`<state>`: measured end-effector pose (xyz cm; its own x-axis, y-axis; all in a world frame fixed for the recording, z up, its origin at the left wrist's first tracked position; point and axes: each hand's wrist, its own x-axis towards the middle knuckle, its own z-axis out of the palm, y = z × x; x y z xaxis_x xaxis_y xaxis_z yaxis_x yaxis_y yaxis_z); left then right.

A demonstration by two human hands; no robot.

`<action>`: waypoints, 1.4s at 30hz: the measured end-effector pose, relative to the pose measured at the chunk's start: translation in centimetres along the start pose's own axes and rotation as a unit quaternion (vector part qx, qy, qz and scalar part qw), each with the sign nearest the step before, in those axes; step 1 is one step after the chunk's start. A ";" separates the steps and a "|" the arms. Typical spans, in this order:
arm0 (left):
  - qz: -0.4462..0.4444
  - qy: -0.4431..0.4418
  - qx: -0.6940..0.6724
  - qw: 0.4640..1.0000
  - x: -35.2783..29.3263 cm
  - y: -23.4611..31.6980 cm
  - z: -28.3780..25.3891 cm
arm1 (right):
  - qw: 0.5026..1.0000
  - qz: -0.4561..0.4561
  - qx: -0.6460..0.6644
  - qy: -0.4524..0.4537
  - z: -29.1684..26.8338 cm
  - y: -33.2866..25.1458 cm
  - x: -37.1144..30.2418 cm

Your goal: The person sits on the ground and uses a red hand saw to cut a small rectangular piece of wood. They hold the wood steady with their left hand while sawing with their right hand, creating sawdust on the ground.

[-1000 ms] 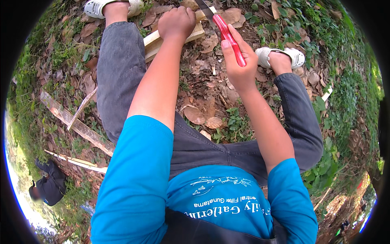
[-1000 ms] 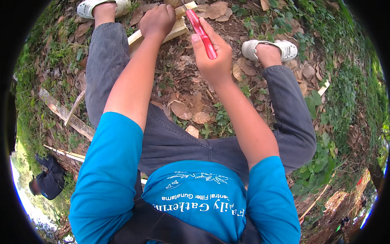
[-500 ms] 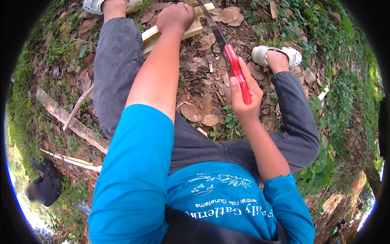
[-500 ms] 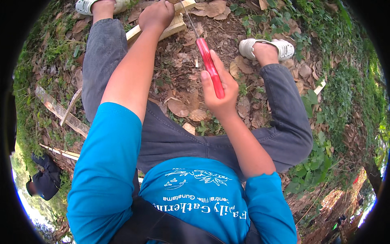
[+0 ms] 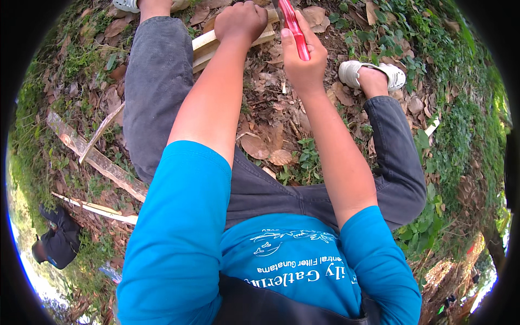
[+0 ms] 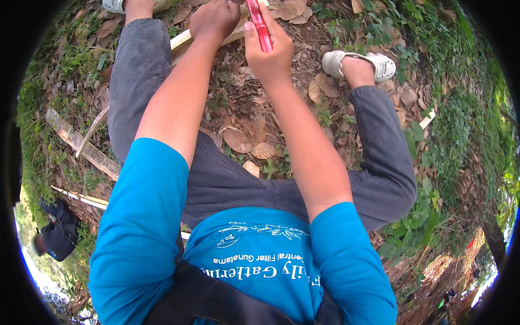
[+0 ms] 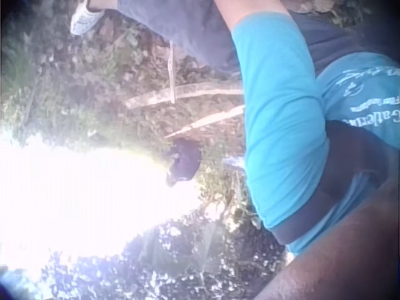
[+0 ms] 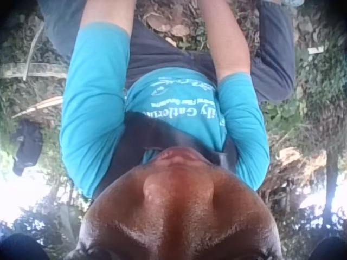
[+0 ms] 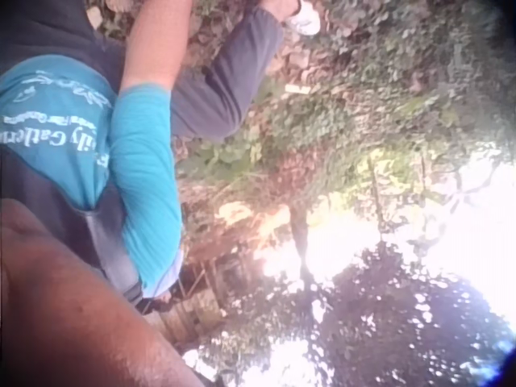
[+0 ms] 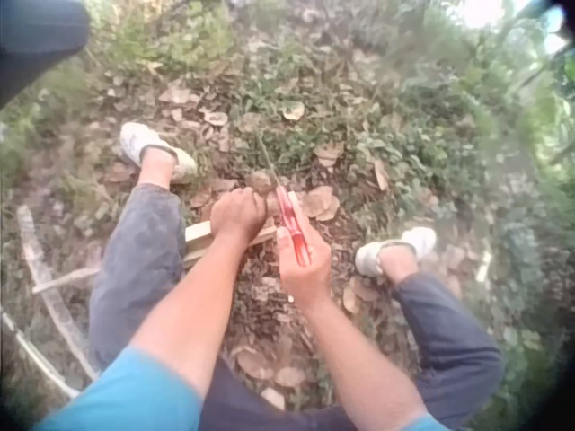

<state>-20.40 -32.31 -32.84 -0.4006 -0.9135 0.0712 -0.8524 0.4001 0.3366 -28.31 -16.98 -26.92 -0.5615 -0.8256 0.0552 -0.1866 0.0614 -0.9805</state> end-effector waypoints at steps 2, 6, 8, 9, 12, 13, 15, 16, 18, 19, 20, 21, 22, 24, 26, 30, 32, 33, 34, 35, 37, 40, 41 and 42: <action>-0.010 -0.004 -0.001 1.000 0.2 -0.1 0.0 | 1.000 -0.003 -0.014 0.002 -1.8 -1.1 -2.9; -0.063 -0.028 -0.011 0.998 1.5 -0.4 -1.9 | 0.995 0.074 -0.053 -0.040 -8.1 -5.1 -12.9; -0.053 -0.006 -0.016 0.998 1.3 -0.4 -1.5 | 0.991 0.101 -0.071 -0.055 -10.3 -6.5 -14.6; -0.047 -0.006 -0.007 0.999 0.9 -0.5 -1.2 | 0.993 0.079 -0.073 -0.058 -10.1 -6.0 -13.7; -0.012 0.021 0.001 1.000 -0.2 -0.9 -0.3 | 0.994 0.017 -0.082 -0.066 -8.0 -4.3 -9.3; 0.017 0.044 -0.014 0.999 -0.8 -0.9 0.9 | 0.995 -0.016 -0.083 -0.045 -6.1 -2.5 -6.1; 0.031 0.043 -0.023 0.998 -0.5 -0.1 1.2 | 0.996 -0.074 -0.051 -0.028 -2.3 -0.2 0.0; 0.011 0.021 -0.018 1.000 0.2 0.0 0.6 | 0.996 -0.077 -0.048 -0.023 -1.2 0.8 1.9; -0.021 -0.021 -0.009 1.000 0.7 0.1 -0.3 | 0.999 -0.045 -0.014 -0.019 -0.6 0.1 1.4; -0.026 -0.039 -0.005 0.999 0.8 0.4 -0.9 | 0.999 -0.028 0.002 -0.014 -0.7 -0.3 0.9; -0.035 -0.051 -0.001 0.998 1.2 0.5 -1.5 | 0.999 -0.038 -0.011 -0.009 -1.5 -0.5 -1.0; -0.038 -0.043 -0.005 0.998 1.6 0.3 -1.5 | 0.999 -0.047 -0.025 -0.003 -2.4 -0.6 -3.0; -0.047 -0.040 -0.007 0.998 1.6 -0.4 -1.3 | 0.999 -0.007 -0.037 -0.023 -4.0 -2.0 -6.0; -0.054 -0.028 -0.013 0.998 1.8 -0.8 -1.1 | 0.994 0.021 -0.094 -0.056 -8.4 -4.5 -11.7; -0.050 -0.016 0.000 0.999 1.4 -1.1 -0.7 | 0.987 0.061 -0.121 -0.084 -12.1 -6.4 -15.5; -0.026 -0.009 0.017 0.999 0.2 -0.9 0.1 | 0.988 -0.006 -0.131 -0.084 -10.9 -4.8 -12.5; 0.013 0.021 -0.004 1.000 -0.2 -0.7 1.2 | 0.988 -0.042 -0.133 -0.072 -6.4 -1.9 -6.0; 0.034 0.035 -0.012 0.999 -0.1 -0.3 1.3 | 0.986 -0.074 -0.133 -0.061 -4.2 -0.5 -3.1; -0.020 0.007 -0.002 1.000 1.0 0.3 0.1 | 0.988 -0.079 -0.124 -0.049 -2.3 0.0 -1.7; -0.035 -0.002 -0.006 0.999 1.4 0.0 -0.4 | 0.989 -0.090 -0.112 -0.043 -0.8 0.1 -0.6; -0.060 -0.021 -0.016 0.998 1.9 -0.2 -1.3 | 0.998 -0.055 0.009 -0.026 -1.4 -0.2 0.5; -0.040 -0.036 -0.005 0.999 1.2 -0.2 -0.6 | 0.997 -0.045 -0.039 -0.053 -4.6 -0.4 -2.3; -0.035 -0.031 -0.005 0.999 0.9 -0.4 -0.3 | 0.996 -0.049 -0.041 -0.058 -5.7 -1.1 -4.0; -0.068 -0.034 -0.018 0.997 1.0 -0.4 -0.7 | 0.996 0.042 -0.040 -0.069 -7.1 -2.8 -6.5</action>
<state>-20.26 -33.47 -32.25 -0.3056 -0.9513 -0.0404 -0.8880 0.2695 0.3726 -29.92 -7.80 -23.22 -0.4629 -0.8845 -0.0580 -0.2113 0.1736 -0.9619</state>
